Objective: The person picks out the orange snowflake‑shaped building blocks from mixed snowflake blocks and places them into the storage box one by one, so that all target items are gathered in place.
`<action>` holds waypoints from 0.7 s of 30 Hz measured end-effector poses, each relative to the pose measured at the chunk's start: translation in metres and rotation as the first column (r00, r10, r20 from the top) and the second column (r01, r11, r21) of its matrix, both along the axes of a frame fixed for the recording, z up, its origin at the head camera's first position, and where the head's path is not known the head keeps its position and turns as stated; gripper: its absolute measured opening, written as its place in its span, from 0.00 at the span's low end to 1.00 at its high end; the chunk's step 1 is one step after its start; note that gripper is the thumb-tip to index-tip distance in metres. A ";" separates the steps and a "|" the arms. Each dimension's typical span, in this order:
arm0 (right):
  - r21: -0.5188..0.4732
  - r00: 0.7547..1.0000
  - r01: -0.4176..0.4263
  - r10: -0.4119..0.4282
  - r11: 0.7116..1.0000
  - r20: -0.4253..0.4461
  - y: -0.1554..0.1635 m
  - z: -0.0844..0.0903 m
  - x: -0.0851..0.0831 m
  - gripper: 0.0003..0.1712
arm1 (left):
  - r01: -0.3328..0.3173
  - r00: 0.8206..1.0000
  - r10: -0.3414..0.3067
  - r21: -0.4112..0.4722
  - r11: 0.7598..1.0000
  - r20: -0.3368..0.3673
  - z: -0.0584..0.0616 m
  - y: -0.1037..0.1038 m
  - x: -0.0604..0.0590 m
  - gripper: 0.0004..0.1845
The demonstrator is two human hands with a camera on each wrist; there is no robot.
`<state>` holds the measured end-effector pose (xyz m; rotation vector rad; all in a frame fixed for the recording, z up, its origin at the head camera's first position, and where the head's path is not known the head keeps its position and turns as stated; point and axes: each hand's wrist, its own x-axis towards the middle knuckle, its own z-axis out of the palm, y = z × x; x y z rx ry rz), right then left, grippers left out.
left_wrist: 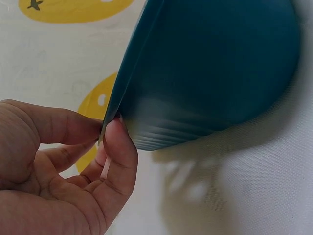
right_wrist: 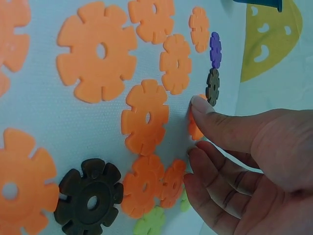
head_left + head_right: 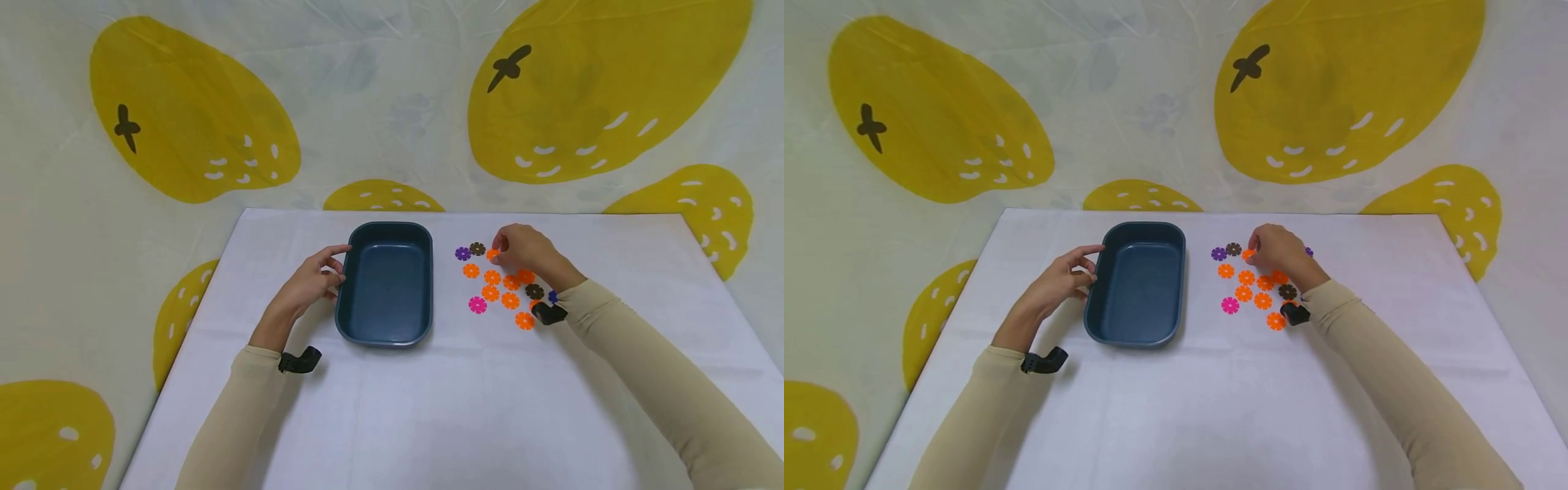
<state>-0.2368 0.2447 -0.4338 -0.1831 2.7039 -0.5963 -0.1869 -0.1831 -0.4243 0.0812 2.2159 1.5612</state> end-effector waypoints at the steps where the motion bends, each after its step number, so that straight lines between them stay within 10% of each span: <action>1: 0.000 1.000 0.002 -0.002 1.000 0.002 0.000 0.000 0.000 0.19 | -0.001 1.000 0.001 0.001 1.000 0.001 0.001 0.000 0.000 0.33; 21: -0.044 1.000 0.021 -0.020 0.999 0.017 0.001 -0.001 0.006 0.20 | 0.012 1.000 -0.012 0.003 1.000 0.003 0.003 0.000 0.000 0.33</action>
